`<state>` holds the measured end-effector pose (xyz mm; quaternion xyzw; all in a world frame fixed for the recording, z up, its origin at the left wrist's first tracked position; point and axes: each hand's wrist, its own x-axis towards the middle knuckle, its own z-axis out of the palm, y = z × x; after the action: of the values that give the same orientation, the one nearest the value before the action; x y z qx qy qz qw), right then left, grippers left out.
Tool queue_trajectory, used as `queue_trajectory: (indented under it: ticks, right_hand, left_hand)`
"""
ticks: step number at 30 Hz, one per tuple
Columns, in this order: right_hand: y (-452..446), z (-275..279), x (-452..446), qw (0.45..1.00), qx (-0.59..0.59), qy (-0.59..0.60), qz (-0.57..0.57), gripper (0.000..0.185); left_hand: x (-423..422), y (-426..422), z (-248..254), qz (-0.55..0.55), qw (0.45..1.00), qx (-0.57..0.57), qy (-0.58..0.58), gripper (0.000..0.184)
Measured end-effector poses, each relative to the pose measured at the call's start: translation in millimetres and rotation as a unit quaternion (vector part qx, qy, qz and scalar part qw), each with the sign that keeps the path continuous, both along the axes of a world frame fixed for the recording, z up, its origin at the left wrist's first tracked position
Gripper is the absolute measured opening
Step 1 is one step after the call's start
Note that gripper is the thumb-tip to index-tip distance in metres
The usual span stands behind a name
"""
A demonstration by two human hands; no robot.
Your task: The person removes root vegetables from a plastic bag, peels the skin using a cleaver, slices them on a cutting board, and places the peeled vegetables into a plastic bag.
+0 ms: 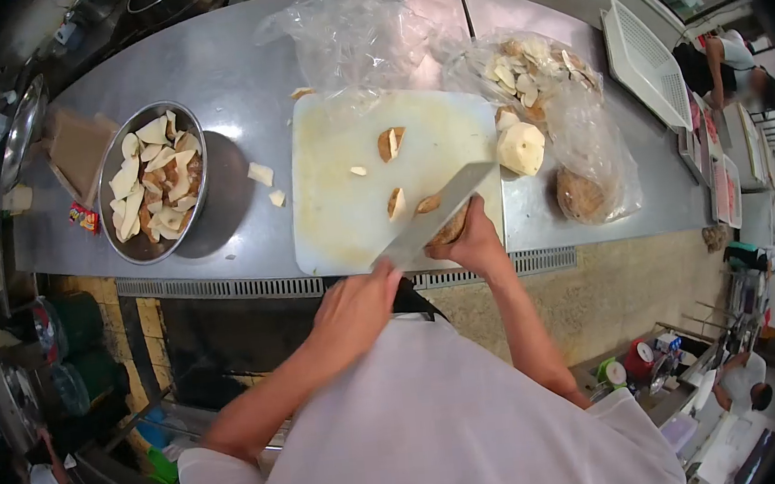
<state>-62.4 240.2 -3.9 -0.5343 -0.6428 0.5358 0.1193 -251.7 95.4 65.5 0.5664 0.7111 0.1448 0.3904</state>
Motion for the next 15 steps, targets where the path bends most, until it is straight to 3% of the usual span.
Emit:
queue_trajectory:
  ticks: [2,3,7,9,15]
  right_hand:
    - [-2.9,-2.7,-1.1,0.998,0.056,-0.039,0.003,0.119]
    - [-5.8,-0.6,1.4,0.997,0.059,-0.041,0.007,0.119]
    - [-6.6,-1.7,10.6,0.998,0.040,-0.043,-0.006,0.126]
    - [-4.5,-1.7,12.4,0.998,0.031,-0.049,0.003,0.125]
    - [-7.4,-5.2,11.7,0.998,0.059,-0.036,0.005,0.124]
  left_hand:
    - [7.1,39.3,-44.7,-0.001,0.999,0.044,-0.002,0.036]
    - [7.5,38.7,-42.2,0.003,0.999,0.047,-0.004,0.036]
    - [-7.7,2.5,1.2,0.013,0.998,0.034,-0.050,0.038]
    - [-14.4,-17.7,24.3,0.017,0.998,-0.046,-0.031,0.039]
    - [3.4,30.7,-53.5,0.031,0.995,0.073,-0.067,0.040]
